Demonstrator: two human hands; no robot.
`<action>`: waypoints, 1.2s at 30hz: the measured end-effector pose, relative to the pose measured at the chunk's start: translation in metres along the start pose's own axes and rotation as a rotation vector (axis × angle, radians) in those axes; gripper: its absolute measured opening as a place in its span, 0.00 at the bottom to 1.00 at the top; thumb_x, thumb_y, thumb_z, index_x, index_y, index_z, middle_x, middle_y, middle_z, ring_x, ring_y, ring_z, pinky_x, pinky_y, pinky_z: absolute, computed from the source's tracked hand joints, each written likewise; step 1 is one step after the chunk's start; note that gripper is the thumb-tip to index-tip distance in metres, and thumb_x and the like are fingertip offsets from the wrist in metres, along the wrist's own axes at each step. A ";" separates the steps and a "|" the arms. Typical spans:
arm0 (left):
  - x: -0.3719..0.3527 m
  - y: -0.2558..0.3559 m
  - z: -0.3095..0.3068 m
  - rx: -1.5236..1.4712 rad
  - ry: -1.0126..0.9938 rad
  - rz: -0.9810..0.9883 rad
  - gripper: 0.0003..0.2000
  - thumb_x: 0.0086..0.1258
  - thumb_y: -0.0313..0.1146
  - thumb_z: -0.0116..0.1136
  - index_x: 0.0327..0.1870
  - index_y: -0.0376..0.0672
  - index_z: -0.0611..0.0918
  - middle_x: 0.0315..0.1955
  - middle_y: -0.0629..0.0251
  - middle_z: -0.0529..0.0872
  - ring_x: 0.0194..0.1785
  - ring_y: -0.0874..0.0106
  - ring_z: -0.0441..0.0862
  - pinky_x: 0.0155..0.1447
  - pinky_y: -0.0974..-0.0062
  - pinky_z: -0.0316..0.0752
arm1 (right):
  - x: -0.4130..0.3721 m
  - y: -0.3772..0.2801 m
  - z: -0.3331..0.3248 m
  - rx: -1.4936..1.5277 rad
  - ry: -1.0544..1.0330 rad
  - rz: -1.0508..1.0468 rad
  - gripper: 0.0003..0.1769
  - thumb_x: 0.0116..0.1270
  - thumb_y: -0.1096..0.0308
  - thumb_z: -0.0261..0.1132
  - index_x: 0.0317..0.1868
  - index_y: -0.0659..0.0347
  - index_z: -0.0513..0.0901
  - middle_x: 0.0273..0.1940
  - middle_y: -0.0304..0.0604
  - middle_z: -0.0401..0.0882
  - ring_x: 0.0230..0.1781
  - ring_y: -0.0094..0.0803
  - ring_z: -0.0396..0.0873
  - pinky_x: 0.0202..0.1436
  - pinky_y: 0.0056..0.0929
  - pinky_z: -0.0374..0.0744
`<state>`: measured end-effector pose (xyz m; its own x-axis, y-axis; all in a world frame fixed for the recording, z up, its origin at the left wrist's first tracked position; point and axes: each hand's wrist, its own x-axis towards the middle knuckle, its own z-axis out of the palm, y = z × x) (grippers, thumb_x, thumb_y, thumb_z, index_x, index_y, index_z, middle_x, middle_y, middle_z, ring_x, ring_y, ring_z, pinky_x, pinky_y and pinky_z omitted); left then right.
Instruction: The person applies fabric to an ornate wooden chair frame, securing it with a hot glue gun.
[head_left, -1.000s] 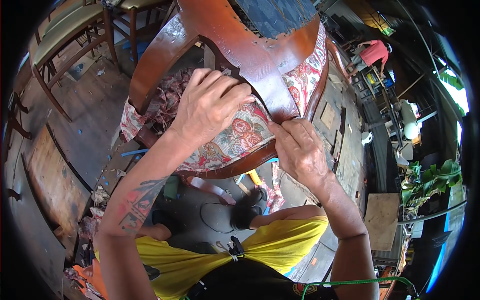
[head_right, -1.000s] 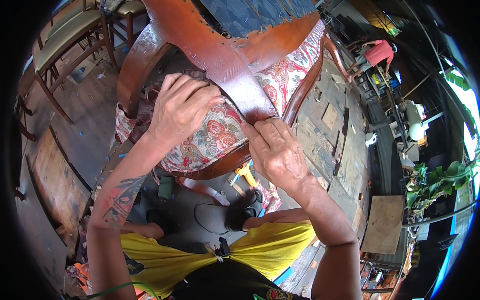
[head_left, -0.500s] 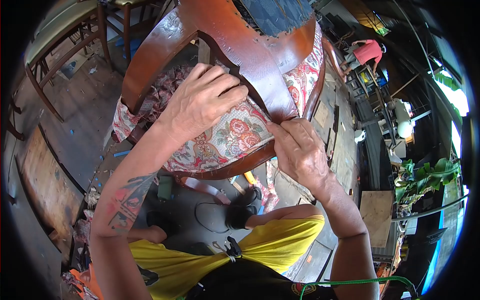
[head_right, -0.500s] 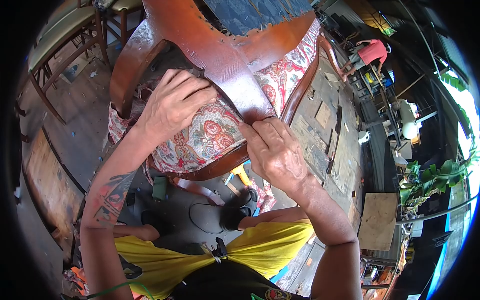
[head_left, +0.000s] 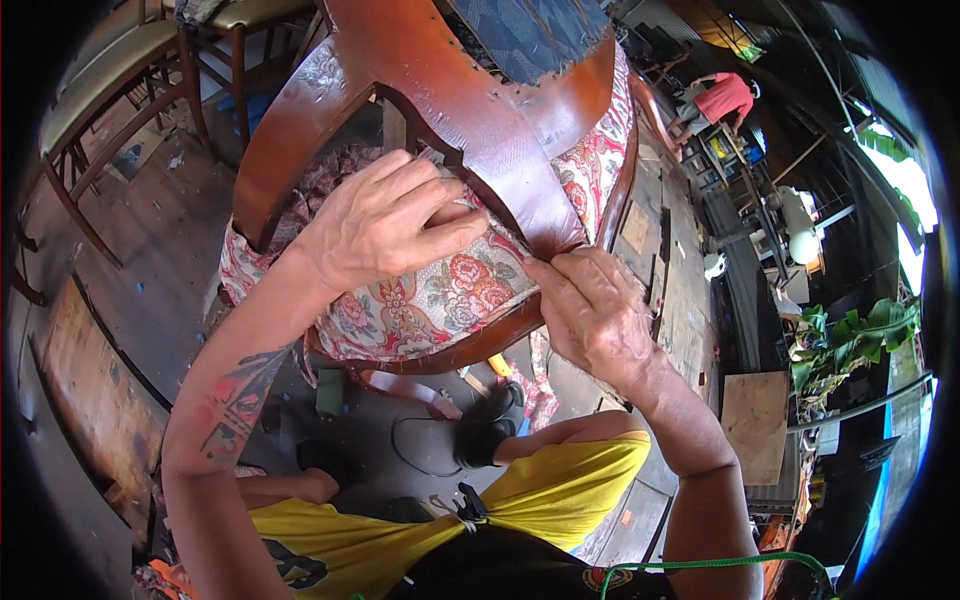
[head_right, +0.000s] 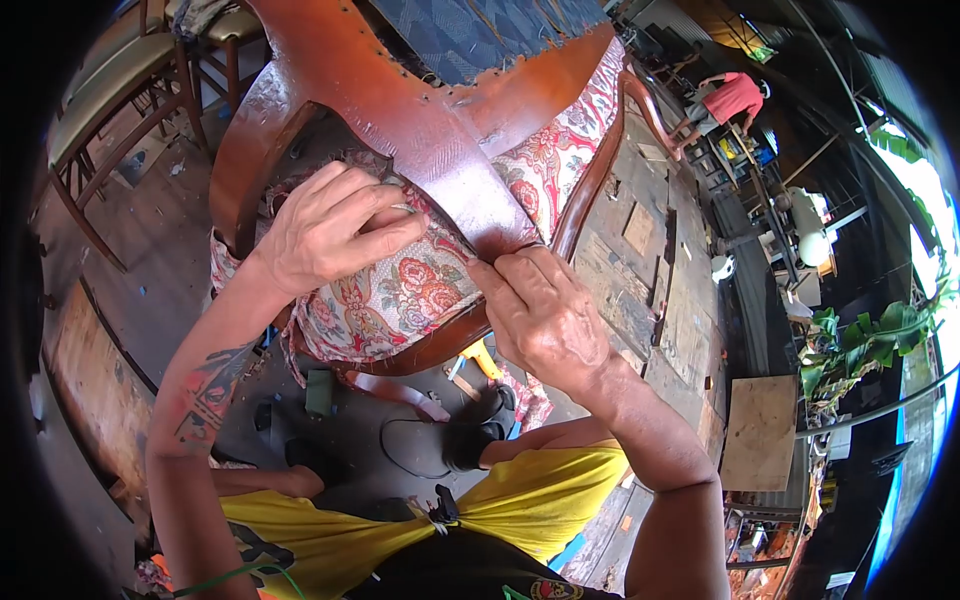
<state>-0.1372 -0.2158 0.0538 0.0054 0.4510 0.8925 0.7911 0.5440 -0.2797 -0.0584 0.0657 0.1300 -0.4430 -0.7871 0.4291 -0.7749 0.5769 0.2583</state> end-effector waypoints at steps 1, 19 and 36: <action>0.000 -0.001 0.000 -0.002 0.002 0.003 0.18 0.60 0.25 0.77 0.53 0.50 0.93 0.41 0.67 0.87 0.41 0.69 0.84 0.44 0.68 0.78 | 0.000 0.000 0.001 -0.003 0.001 0.002 0.24 0.59 0.82 0.76 0.59 0.68 0.91 0.47 0.50 0.85 0.46 0.49 0.87 0.53 0.45 0.88; -0.008 0.001 0.013 0.158 0.031 0.038 0.15 0.67 0.26 0.76 0.53 0.51 0.95 0.43 0.66 0.91 0.43 0.70 0.87 0.48 0.70 0.84 | -0.001 0.002 0.003 -0.009 0.008 -0.022 0.25 0.58 0.84 0.75 0.59 0.68 0.91 0.46 0.49 0.84 0.45 0.47 0.87 0.51 0.43 0.88; -0.004 -0.001 0.006 0.176 -0.052 0.085 0.12 0.71 0.29 0.72 0.55 0.48 0.93 0.46 0.64 0.91 0.46 0.69 0.87 0.53 0.67 0.84 | 0.005 0.000 -0.001 -0.024 -0.013 -0.007 0.22 0.60 0.82 0.75 0.56 0.67 0.92 0.44 0.49 0.87 0.45 0.47 0.88 0.53 0.42 0.88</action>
<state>-0.1414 -0.2136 0.0487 0.0326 0.5340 0.8448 0.6701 0.6155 -0.4149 -0.0600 0.0616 0.1334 -0.4435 -0.7942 0.4154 -0.7670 0.5761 0.2826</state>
